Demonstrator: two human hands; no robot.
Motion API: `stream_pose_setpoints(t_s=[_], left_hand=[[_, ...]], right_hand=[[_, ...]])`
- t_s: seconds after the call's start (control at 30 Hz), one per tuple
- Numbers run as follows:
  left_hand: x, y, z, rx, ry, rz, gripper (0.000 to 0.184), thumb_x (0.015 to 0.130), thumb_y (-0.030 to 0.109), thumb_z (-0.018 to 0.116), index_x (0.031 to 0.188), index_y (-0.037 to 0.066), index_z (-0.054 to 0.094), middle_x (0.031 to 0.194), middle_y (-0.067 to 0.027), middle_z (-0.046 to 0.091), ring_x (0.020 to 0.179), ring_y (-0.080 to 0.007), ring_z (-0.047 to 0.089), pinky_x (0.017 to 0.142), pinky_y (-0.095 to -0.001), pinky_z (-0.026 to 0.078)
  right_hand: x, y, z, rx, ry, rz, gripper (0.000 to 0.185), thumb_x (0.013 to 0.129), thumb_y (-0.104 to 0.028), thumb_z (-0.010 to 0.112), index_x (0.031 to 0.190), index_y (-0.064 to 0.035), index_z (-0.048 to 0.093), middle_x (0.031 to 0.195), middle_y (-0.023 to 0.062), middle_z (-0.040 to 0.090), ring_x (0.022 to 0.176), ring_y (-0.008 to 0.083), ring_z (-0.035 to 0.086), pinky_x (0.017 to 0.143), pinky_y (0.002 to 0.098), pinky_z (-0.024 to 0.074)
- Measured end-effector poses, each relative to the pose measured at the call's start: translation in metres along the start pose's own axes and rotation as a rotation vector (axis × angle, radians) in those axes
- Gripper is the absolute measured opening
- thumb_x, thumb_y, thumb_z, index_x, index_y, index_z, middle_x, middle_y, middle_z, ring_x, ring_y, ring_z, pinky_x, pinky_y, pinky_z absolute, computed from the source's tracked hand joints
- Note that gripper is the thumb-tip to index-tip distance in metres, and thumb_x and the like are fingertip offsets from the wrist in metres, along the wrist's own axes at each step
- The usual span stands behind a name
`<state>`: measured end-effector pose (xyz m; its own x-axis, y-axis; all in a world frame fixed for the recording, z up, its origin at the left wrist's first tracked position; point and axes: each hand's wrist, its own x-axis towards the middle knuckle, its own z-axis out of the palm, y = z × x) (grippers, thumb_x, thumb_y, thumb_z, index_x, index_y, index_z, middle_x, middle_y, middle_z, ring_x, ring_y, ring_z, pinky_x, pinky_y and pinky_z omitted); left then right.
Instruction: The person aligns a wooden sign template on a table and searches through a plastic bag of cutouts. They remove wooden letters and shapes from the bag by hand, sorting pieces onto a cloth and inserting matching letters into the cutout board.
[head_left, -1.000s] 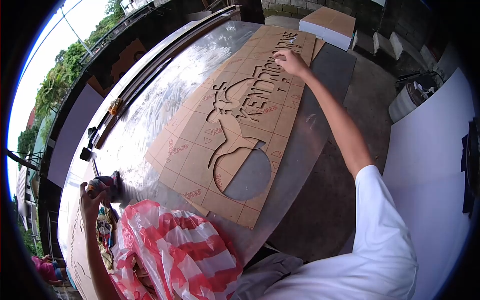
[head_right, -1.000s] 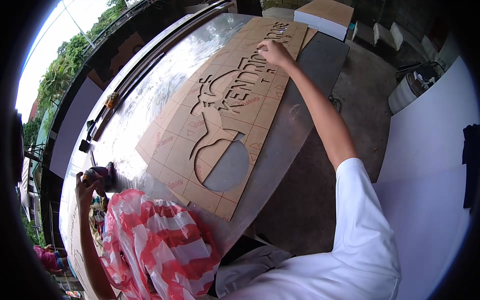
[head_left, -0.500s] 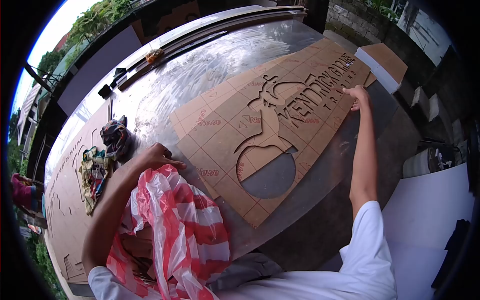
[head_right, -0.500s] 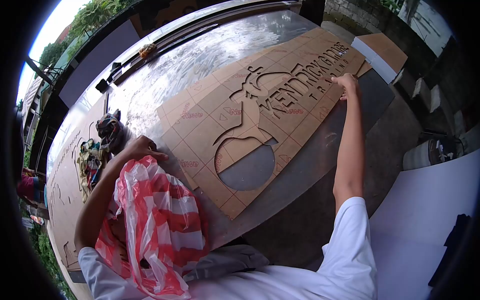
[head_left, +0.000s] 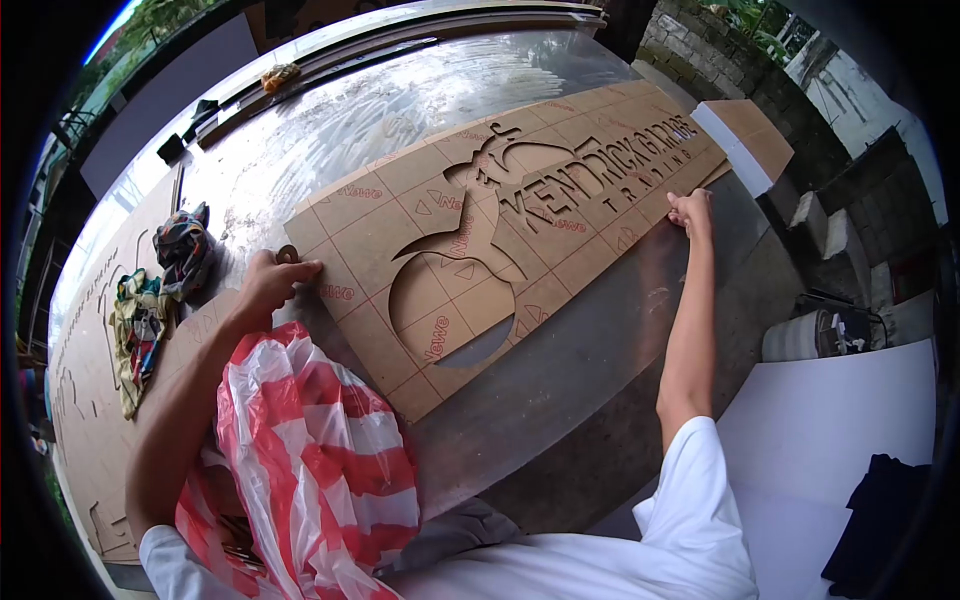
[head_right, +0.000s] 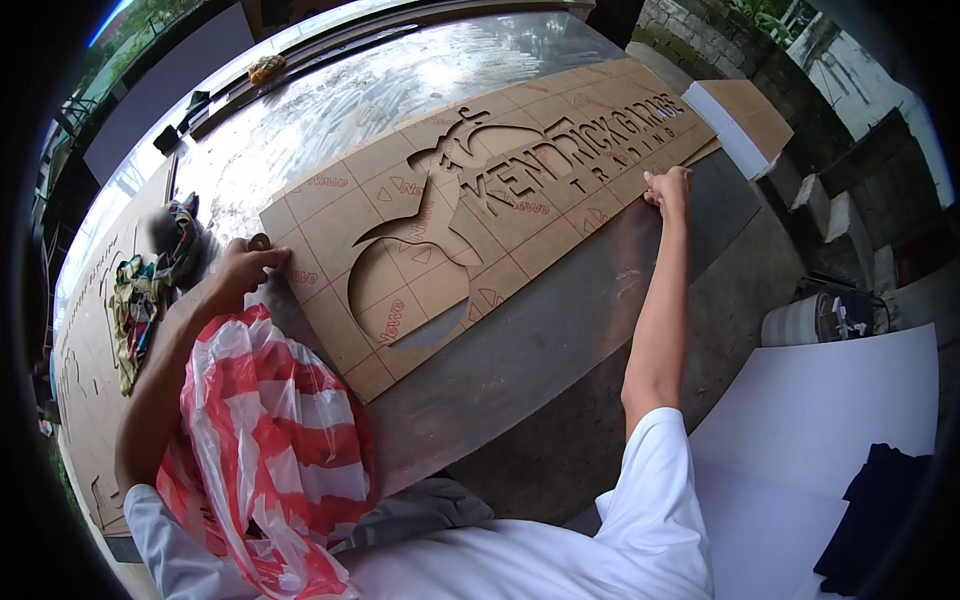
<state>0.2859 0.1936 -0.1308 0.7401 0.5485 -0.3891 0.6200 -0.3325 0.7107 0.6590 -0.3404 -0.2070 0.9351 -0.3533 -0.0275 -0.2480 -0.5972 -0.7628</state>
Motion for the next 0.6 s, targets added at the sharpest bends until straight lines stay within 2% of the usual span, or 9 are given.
stream_pose_setpoints(t_s=[0.07, 0.27, 0.3, 0.4, 0.43, 0.5, 0.53, 0.57, 0.6], left_hand=[[0.005, 0.012, -0.005, -0.036, 0.020, 0.018, 0.024, 0.076, 0.022, 0.075, 0.074, 0.001, 0.063, 0.065, -0.0030, 0.056, 0.056, -0.0107, 0.050, 0.050, -0.0274, 0.035], [0.032, -0.001, 0.000, -0.103, 0.081, 0.070, 0.022, 0.075, 0.015, 0.077, 0.073, 0.000, 0.061, 0.067, -0.0046, 0.059, 0.054, -0.0126, 0.050, 0.048, -0.0288, 0.035], [0.032, 0.002, 0.002, -0.100, 0.078, 0.092, 0.022, 0.075, 0.015, 0.077, 0.071, 0.001, 0.060, 0.066, -0.0042, 0.058, 0.053, -0.0121, 0.050, 0.048, -0.0291, 0.035], [0.050, 0.002, 0.003, -0.049, 0.075, 0.160, 0.023, 0.076, 0.013, 0.076, 0.066, 0.002, 0.059, 0.062, -0.0034, 0.056, 0.051, -0.0111, 0.048, 0.046, -0.0301, 0.033], [0.059, 0.001, 0.003, 0.003, 0.097, 0.180, 0.024, 0.076, 0.013, 0.076, 0.064, 0.002, 0.058, 0.061, -0.0030, 0.055, 0.050, -0.0109, 0.047, 0.045, -0.0306, 0.033], [0.076, 0.004, 0.001, 0.064, 0.107, 0.207, 0.025, 0.076, 0.013, 0.075, 0.062, 0.002, 0.057, 0.059, -0.0027, 0.054, 0.050, -0.0106, 0.047, 0.044, -0.0311, 0.032], [0.081, 0.007, 0.000, 0.067, 0.071, 0.191, 0.020, 0.075, 0.012, 0.076, 0.075, -0.001, 0.060, 0.062, -0.0035, 0.055, 0.050, -0.0105, 0.046, 0.044, -0.0302, 0.032], [0.085, 0.005, -0.003, 0.070, 0.042, 0.172, 0.023, 0.074, 0.011, 0.076, 0.087, -0.003, 0.063, 0.064, -0.0044, 0.056, 0.051, -0.0104, 0.046, 0.043, -0.0294, 0.032], [0.083, 0.006, -0.004, 0.083, 0.039, 0.164, 0.023, 0.074, 0.011, 0.076, 0.087, -0.003, 0.063, 0.064, -0.0044, 0.056, 0.051, -0.0104, 0.046, 0.043, -0.0294, 0.032]], right_hand=[[-0.019, -0.011, -0.012, 0.075, -0.235, 0.065, 0.026, 0.081, -0.011, 0.074, 0.069, 0.0024, 0.055, 0.060, 0.0070, 0.057, 0.046, 0.0131, 0.056, 0.041, 0.0272, 0.0519], [-0.015, -0.035, -0.035, -0.143, -0.518, 0.161, 0.025, 0.080, -0.010, 0.075, 0.076, 0.0055, 0.056, 0.064, 0.0092, 0.059, 0.050, 0.0156, 0.060, 0.045, 0.0271, 0.0559], [-0.009, -0.034, -0.037, -0.147, -0.528, 0.196, 0.028, 0.079, -0.007, 0.075, 0.085, 0.0102, 0.053, 0.071, 0.0138, 0.062, 0.054, 0.0181, 0.062, 0.048, 0.0305, 0.0588], [-0.016, -0.041, -0.031, -0.144, -0.503, 0.176, 0.038, 0.078, -0.003, 0.074, 0.096, 0.0160, 0.047, 0.078, 0.0180, 0.062, 0.059, 0.0219, 0.065, 0.051, 0.0338, 0.0608], [-0.021, -0.040, -0.025, -0.081, -0.400, 0.144, 0.047, 0.077, 0.000, 0.074, 0.104, 0.0198, 0.041, 0.082, 0.0204, 0.062, 0.063, 0.0242, 0.066, 0.053, 0.0352, 0.0617], [-0.024, -0.047, -0.024, -0.086, -0.356, 0.149, 0.038, 0.074, 0.004, 0.074, 0.098, 0.0179, 0.048, 0.083, 0.0193, 0.064, 0.063, 0.0231, 0.066, 0.052, 0.0332, 0.0617], [-0.022, -0.044, -0.022, -0.103, -0.337, 0.145, 0.029, 0.072, 0.007, 0.075, 0.092, 0.0160, 0.055, 0.085, 0.0183, 0.065, 0.063, 0.0220, 0.066, 0.051, 0.0312, 0.0618], [-0.020, -0.043, -0.020, -0.102, -0.344, 0.158, 0.029, 0.072, 0.007, 0.075, 0.092, 0.0160, 0.055, 0.085, 0.0183, 0.065, 0.063, 0.0220, 0.066, 0.051, 0.0312, 0.0618], [-0.011, -0.037, -0.018, -0.097, -0.234, 0.112, 0.032, 0.070, 0.007, 0.077, 0.093, 0.0146, 0.056, 0.087, 0.0177, 0.066, 0.065, 0.0212, 0.066, 0.052, 0.0302, 0.0617]])
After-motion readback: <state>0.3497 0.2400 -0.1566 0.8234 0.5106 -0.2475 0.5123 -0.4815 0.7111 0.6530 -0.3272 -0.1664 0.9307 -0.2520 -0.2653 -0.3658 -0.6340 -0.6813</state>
